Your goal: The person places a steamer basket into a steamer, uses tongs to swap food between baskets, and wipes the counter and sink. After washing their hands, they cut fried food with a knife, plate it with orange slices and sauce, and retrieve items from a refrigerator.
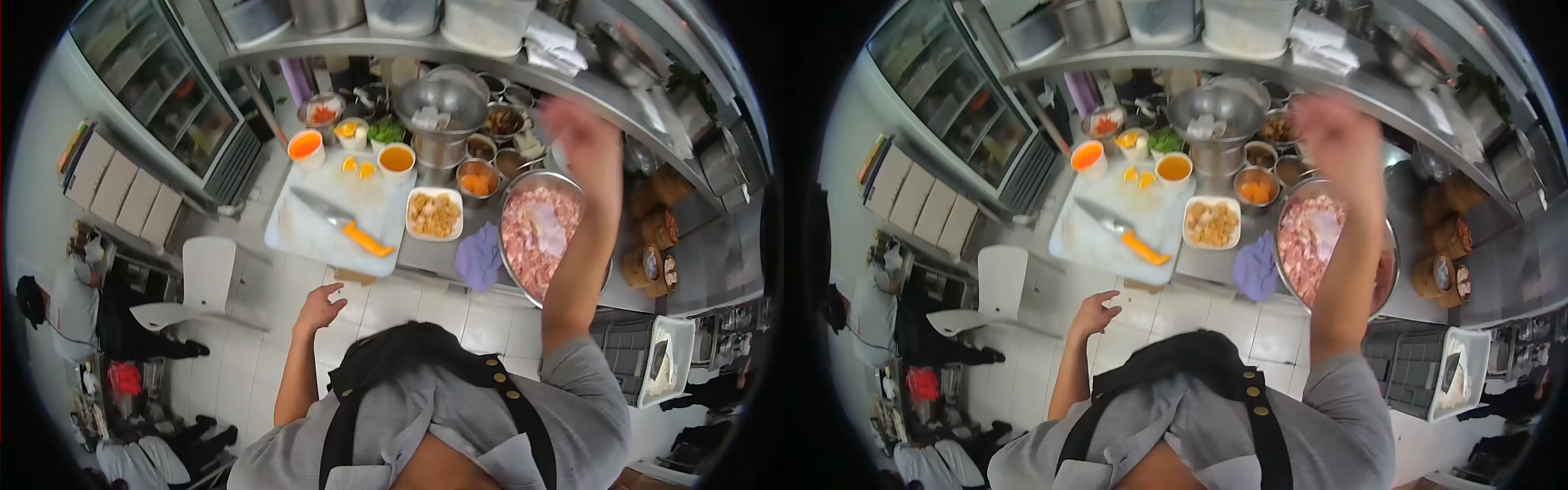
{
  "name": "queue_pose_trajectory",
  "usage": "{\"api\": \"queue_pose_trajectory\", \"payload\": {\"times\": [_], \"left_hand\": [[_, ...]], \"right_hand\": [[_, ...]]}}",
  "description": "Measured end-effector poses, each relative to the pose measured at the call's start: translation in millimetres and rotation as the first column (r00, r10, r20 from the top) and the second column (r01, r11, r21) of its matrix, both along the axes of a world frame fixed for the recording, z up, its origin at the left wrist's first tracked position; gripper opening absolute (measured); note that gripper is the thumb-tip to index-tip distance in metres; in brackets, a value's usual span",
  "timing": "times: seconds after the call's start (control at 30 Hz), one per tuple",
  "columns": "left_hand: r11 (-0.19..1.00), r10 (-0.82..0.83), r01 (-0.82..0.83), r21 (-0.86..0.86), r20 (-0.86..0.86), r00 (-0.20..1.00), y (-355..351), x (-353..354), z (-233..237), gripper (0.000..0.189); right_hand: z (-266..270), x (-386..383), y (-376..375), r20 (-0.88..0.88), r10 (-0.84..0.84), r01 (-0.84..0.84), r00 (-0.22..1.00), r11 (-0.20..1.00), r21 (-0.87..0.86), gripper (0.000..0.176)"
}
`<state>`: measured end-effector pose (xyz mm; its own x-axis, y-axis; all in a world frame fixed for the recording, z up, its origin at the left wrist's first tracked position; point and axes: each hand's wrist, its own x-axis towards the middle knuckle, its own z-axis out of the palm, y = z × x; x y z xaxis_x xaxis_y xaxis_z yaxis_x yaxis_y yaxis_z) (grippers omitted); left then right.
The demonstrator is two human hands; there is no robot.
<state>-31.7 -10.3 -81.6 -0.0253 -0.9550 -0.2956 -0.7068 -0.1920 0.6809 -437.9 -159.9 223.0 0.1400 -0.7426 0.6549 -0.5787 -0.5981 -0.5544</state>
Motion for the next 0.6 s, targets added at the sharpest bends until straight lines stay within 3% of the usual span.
{"api": "queue_pose_trajectory", "payload": {"times": [0.03,0.07,0.1,0.13,0.2,0.23,0.27,0.3,0.33,0.4,0.43,0.5,0.53,0.57,0.6], "left_hand": [[0.999,0.014,-0.014,0.031,0.001,1.0,14,8,-11,0.044],[0.997,0.011,-0.016,0.074,0.068,0.998,26,17,-19,0.044],[0.993,0.013,-0.029,0.112,0.136,0.991,36,28,-22,0.045],[0.932,0.135,-0.145,0.333,0.054,0.989,38,21,9,0.045],[0.922,0.169,-0.154,0.356,-0.012,0.985,35,27,13,0.045],[0.919,0.172,-0.129,0.372,-0.085,0.981,36,29,13,0.045],[0.936,0.154,-0.105,0.337,-0.124,0.98,32,31,6,0.044],[0.933,0.155,-0.103,0.344,-0.126,0.98,29,35,1,0.044],[0.949,0.111,-0.047,0.31,-0.192,0.975,22,37,-4,0.043],[0.972,0.072,0.005,0.235,-0.319,0.945,12,41,-10,0.04],[0.972,0.052,0.026,0.233,-0.323,0.945,9,44,-19,0.04],[0.927,0.226,0.05,0.372,-0.659,0.717,-1,47,-40,0.044],[0.903,0.336,0.027,0.43,-0.742,0.58,-4,39,-36,0.048],[0.879,0.421,0.026,0.477,-0.8,0.426,-10,28,-28,0.053],[0.867,0.46,0.136,0.479,-0.875,0.154,-21,19,-14,0.058]], "right_hand": [[-70,21,22,0.21,0.058,-0.113,0.976,0.959,0.262,0.016],[-77,50,63,-0.189,0.12,-0.027,0.975,0.901,0.434,0.015],[-143,56,65,-0.349,0.277,-0.034,0.895,0.824,0.566,0.014],[-209,60,69,-0.34,0.241,0.041,0.909,0.759,0.65,0.014],[-315,53,69,-0.444,0.021,0.276,0.896,0.758,0.591,0.012],[-343,52,67,-0.445,0.04,0.264,0.895,0.757,0.598,0.012],[-364,52,64,-0.58,-0.24,0.426,0.778,0.881,0.207,0.013],[-377,49,64,-0.576,-0.536,0.513,0.617,0.829,-0.223,0.016],[-384,40,63,-0.585,-0.541,0.522,0.604,0.824,-0.223,0.016],[-390,30,62,-0.341,-0.397,0.481,0.852,0.851,0.212,0.02],[-380,43,71,-0.344,-0.415,0.499,0.842,0.841,0.209,0.02],[-328,99,94,-0.136,-0.308,0.32,0.942,0.693,0.646,0.021],[-320,133,98,-0.012,-0.289,0.147,0.957,0.451,0.881,0.032],[-294,180,110,0.089,-0.195,0.049,0.977,0.608,0.792,0.031],[-312,217,115,0.151,-0.051,-0.061,0.987,0.752,0.656,0.033]]}}
